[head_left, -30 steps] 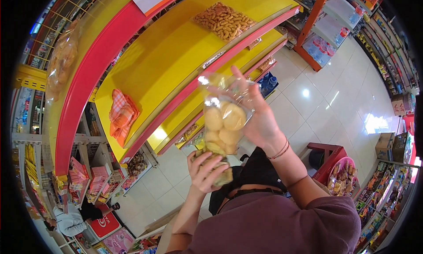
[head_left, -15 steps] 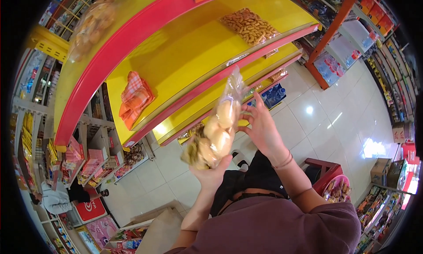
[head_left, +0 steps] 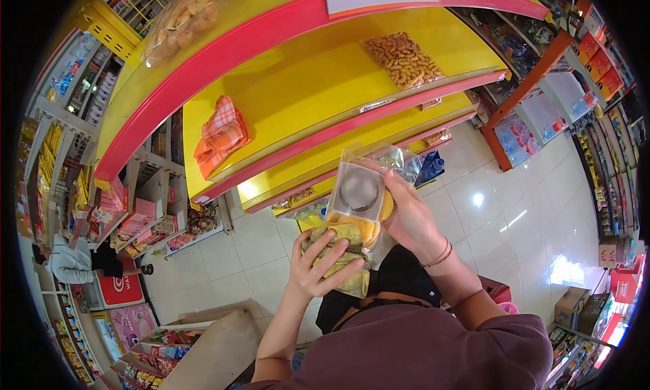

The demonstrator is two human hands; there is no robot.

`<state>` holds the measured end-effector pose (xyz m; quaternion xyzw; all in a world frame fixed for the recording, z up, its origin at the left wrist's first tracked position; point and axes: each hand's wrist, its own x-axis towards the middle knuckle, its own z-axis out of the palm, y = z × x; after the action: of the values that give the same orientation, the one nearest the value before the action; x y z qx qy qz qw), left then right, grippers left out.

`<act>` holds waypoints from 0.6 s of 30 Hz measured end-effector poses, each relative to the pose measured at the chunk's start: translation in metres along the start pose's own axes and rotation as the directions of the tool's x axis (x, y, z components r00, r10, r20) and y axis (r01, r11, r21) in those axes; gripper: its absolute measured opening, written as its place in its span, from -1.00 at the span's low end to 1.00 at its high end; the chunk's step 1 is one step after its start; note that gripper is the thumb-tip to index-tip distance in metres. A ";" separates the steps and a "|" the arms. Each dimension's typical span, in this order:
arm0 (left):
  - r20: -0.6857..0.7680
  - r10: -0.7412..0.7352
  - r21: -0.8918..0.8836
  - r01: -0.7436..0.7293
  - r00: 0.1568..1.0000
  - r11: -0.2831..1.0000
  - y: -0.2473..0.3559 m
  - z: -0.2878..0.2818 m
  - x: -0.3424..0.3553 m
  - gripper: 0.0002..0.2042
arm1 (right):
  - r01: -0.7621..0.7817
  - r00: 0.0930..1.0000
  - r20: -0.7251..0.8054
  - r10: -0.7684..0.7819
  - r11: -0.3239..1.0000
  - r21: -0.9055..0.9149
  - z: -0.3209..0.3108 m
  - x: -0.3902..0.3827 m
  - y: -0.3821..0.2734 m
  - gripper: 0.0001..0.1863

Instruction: Cleaning and organizing snack bags on grocery store shelves using a cloth.

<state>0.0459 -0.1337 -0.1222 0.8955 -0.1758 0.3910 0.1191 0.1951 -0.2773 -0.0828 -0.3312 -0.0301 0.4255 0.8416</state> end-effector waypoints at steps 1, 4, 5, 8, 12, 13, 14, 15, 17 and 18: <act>0.002 -0.002 0.005 0.002 1.000 1.000 -0.001 0.002 -0.005 -0.67 | -0.004 1.000 0.004 0.004 1.000 0.002 -0.005 0.001 -0.001 -0.60; 0.108 -0.180 -0.119 0.192 0.978 0.974 -0.004 0.009 -0.014 -0.65 | 0.105 0.994 -0.032 -0.107 0.993 -0.050 -0.026 0.002 -0.016 -0.61; 0.107 -0.180 -0.117 0.192 0.978 0.974 0.001 0.013 -0.006 -0.65 | 0.194 0.979 -0.022 -0.201 0.964 -0.181 -0.033 0.002 -0.023 -0.61; -0.331 -0.323 -0.225 0.259 0.887 0.939 0.018 0.038 0.025 -0.63 | 0.289 0.956 0.082 -0.282 0.852 -0.436 -0.042 -0.001 -0.037 -0.61; -0.534 -0.576 -0.514 0.303 0.619 0.803 0.044 0.086 0.094 -0.51 | 0.221 0.967 0.227 -0.120 0.839 -0.497 -0.038 -0.018 -0.040 -0.58; -0.372 -0.587 -0.370 0.465 0.719 0.805 0.049 0.086 0.113 -0.49 | 0.128 0.973 0.229 -0.028 0.892 -0.434 -0.039 -0.023 -0.042 -0.56; -0.191 -0.610 -0.184 0.582 0.769 0.792 0.053 0.086 0.124 -0.48 | 0.075 0.991 0.137 -0.004 0.853 -0.517 -0.044 -0.028 -0.040 -0.52; -0.198 -0.609 -0.183 0.581 0.768 0.793 0.054 0.091 0.128 -0.48 | 0.078 0.990 0.143 -0.004 0.850 -0.520 -0.050 -0.026 -0.043 -0.52; -0.129 -0.523 -0.082 0.517 0.842 0.852 0.055 0.098 0.130 -0.51 | -0.004 0.994 0.099 0.042 0.933 -0.360 -0.058 -0.024 -0.052 -0.48; -0.102 -0.496 -0.087 0.489 0.862 0.868 0.054 0.099 0.129 -0.54 | -0.081 0.992 0.069 0.106 0.949 -0.305 -0.059 -0.025 -0.060 -0.46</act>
<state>0.1705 -0.2463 -0.0885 0.8816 0.0550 0.3957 0.2514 0.2408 -0.3520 -0.0881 -0.4387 -0.1145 0.4690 0.7580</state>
